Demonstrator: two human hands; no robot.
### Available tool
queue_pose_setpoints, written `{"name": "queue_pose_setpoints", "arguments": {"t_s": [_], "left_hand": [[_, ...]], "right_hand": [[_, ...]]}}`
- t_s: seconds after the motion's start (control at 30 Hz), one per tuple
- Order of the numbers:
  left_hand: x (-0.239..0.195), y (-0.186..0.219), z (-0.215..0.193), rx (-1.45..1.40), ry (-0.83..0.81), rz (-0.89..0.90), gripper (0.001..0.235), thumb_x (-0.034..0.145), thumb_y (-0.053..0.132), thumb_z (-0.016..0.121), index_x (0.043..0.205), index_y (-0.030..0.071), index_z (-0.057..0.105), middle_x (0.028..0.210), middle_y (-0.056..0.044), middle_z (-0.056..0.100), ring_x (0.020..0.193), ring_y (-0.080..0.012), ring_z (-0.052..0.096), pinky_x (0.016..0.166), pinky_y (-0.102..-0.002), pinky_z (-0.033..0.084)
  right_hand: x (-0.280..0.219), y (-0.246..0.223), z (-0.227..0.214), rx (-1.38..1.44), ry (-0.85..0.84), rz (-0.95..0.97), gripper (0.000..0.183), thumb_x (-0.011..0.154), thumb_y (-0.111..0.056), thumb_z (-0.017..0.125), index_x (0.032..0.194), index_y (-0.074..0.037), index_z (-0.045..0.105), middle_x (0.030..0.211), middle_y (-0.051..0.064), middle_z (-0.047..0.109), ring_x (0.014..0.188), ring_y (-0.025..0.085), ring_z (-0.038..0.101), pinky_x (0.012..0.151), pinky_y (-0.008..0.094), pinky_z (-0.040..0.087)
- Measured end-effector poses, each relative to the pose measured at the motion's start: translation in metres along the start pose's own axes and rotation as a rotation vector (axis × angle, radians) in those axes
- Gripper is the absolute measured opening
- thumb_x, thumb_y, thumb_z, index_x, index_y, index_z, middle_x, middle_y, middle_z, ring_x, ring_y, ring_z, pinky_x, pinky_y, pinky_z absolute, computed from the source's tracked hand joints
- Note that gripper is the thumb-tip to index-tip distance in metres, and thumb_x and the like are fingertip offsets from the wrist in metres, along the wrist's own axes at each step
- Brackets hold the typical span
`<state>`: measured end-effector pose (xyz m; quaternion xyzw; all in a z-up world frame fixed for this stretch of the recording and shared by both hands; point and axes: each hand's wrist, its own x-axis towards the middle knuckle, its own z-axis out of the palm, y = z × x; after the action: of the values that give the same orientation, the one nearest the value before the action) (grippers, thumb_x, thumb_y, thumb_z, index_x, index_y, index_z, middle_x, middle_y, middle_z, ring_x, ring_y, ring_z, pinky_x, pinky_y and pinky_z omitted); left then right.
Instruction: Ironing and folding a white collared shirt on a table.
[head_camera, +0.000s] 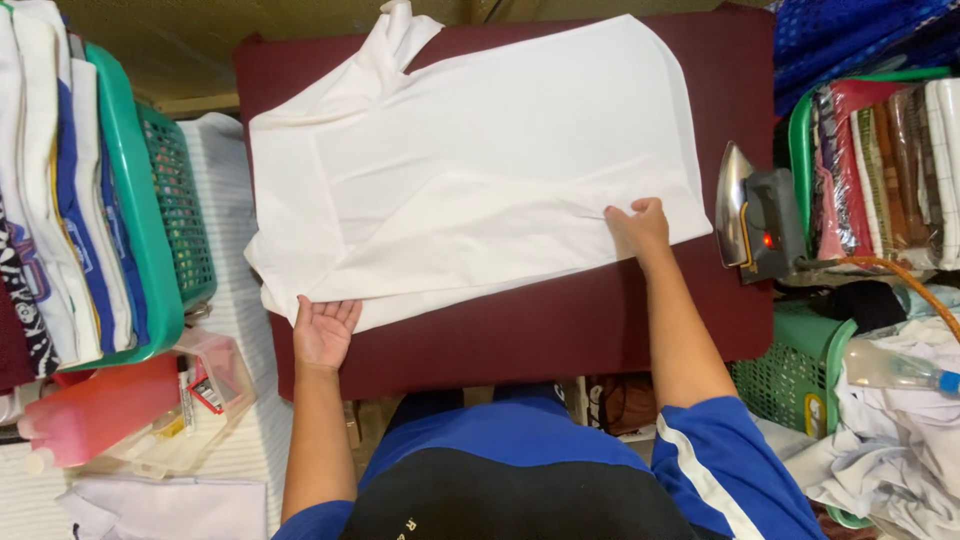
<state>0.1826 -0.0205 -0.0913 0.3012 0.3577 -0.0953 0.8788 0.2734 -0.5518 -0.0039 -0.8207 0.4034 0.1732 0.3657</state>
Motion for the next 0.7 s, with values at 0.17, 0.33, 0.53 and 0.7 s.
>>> {"name": "queue_pose_setpoints", "arguments": {"t_s": [0.17, 0.33, 0.53, 0.7], "left_hand": [[-0.004, 0.004, 0.007, 0.028, 0.064, 0.019, 0.085, 0.100, 0.058, 0.049, 0.153, -0.007, 0.031, 0.158, -0.028, 0.037, 0.145, -0.0411, 0.041, 0.119, -0.054, 0.038], [0.003, 0.003, 0.001, 0.021, 0.182, 0.014, 0.097, 0.099, 0.067, 0.045, 0.154, -0.011, 0.026, 0.158, -0.035, 0.032, 0.144, -0.0452, 0.040, 0.117, -0.056, 0.039], [0.010, 0.004, -0.019, -0.018, 0.151, -0.005, 0.075, 0.101, 0.052, 0.048, 0.148, -0.005, 0.037, 0.154, -0.027, 0.042, 0.142, -0.0421, 0.044, 0.117, -0.057, 0.039], [0.009, 0.000, -0.043, -0.034, 0.180, -0.062, 0.043, 0.103, 0.030, 0.054, 0.132, -0.003, 0.050, 0.141, -0.024, 0.052, 0.133, -0.0384, 0.054, 0.111, -0.056, 0.049]], "right_hand": [[0.034, 0.028, 0.024, 0.003, -0.028, -0.039, 0.032, 0.089, -0.022, 0.075, 0.107, -0.008, 0.054, 0.107, 0.014, 0.059, 0.094, 0.024, 0.058, 0.081, 0.033, 0.054], [0.021, 0.021, 0.015, 0.046, -0.066, -0.088, 0.024, 0.091, -0.015, 0.070, 0.102, -0.012, 0.049, 0.096, 0.010, 0.053, 0.084, 0.022, 0.053, 0.073, 0.033, 0.049], [0.024, 0.024, -0.019, 0.249, 0.013, -0.434, 0.029, 0.095, -0.005, 0.071, 0.112, -0.010, 0.049, 0.118, 0.011, 0.059, 0.115, 0.021, 0.058, 0.094, 0.036, 0.054], [0.030, 0.031, -0.008, 0.172, -0.001, -0.326, 0.035, 0.090, 0.001, 0.068, 0.116, -0.012, 0.048, 0.117, 0.009, 0.058, 0.108, 0.021, 0.061, 0.093, 0.033, 0.058]]}}
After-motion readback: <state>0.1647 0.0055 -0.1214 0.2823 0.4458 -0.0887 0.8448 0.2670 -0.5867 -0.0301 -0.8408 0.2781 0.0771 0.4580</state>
